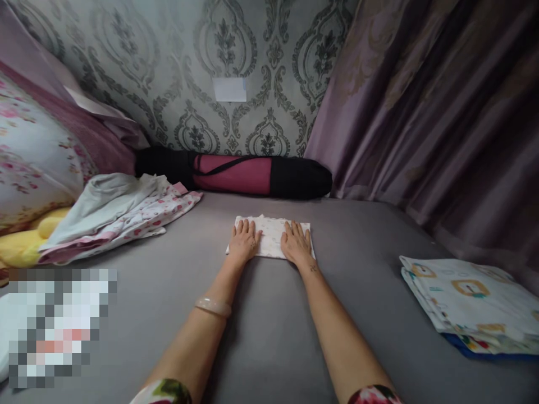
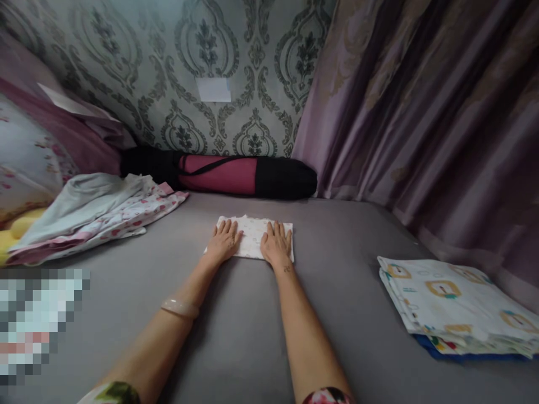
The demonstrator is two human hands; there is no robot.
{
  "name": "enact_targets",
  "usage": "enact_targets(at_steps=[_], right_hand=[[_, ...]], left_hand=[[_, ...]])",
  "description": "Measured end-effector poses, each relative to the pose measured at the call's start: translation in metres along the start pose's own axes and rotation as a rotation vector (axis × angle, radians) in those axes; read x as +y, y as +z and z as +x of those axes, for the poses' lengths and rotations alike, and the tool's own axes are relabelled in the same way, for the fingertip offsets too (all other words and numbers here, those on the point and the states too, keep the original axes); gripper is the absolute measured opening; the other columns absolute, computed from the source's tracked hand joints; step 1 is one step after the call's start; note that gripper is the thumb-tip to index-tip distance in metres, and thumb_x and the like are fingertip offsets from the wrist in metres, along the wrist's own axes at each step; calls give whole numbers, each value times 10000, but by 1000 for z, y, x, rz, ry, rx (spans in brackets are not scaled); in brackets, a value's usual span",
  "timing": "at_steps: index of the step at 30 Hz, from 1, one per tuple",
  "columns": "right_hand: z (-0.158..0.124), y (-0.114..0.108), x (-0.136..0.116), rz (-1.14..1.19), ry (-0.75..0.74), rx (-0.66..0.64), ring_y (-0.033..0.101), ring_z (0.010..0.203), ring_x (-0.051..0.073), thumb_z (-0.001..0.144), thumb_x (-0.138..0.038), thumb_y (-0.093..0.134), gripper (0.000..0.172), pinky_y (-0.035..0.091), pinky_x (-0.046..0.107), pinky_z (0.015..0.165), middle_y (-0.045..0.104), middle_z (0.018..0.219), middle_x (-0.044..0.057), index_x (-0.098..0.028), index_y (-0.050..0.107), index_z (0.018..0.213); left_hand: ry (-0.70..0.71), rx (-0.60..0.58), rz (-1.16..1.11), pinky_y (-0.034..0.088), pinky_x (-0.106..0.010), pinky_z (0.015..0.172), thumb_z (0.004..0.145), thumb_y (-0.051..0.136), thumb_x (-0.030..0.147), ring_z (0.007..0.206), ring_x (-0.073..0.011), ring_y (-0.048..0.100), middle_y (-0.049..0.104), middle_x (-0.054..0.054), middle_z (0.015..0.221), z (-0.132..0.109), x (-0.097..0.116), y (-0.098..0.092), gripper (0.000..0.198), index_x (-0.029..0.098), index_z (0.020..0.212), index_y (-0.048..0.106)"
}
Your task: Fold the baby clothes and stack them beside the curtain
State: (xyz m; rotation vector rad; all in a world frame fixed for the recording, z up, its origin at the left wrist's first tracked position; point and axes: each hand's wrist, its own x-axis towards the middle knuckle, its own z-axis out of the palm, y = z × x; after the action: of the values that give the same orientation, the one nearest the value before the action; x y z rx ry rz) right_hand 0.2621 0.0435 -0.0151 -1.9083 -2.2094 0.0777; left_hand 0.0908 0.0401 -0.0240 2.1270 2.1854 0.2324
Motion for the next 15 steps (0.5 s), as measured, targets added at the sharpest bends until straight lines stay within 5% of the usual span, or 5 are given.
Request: enact_targets(at_steps=[7, 15], right_hand=[[0, -9, -10, 40, -41, 41, 174, 1466, 280, 1000, -308, 270, 530, 98, 563, 1158, 244, 1590, 120, -166, 330, 1506], [-4, -1, -21, 41, -104, -38, 203, 1453, 294, 992, -320, 298, 504, 115, 611, 1133, 296, 1572, 105, -206, 404, 1471]], left_hand=[[62, 212, 30, 150, -486, 1193, 1002, 222, 424, 1475, -287, 189, 305, -140, 1568, -4, 11, -6, 576, 135, 1477, 375], [147, 107, 24, 267, -501, 1146, 997, 286, 400, 1421, -304, 324, 405, -147, 1514, -5, 15, 4, 526, 152, 1439, 428]])
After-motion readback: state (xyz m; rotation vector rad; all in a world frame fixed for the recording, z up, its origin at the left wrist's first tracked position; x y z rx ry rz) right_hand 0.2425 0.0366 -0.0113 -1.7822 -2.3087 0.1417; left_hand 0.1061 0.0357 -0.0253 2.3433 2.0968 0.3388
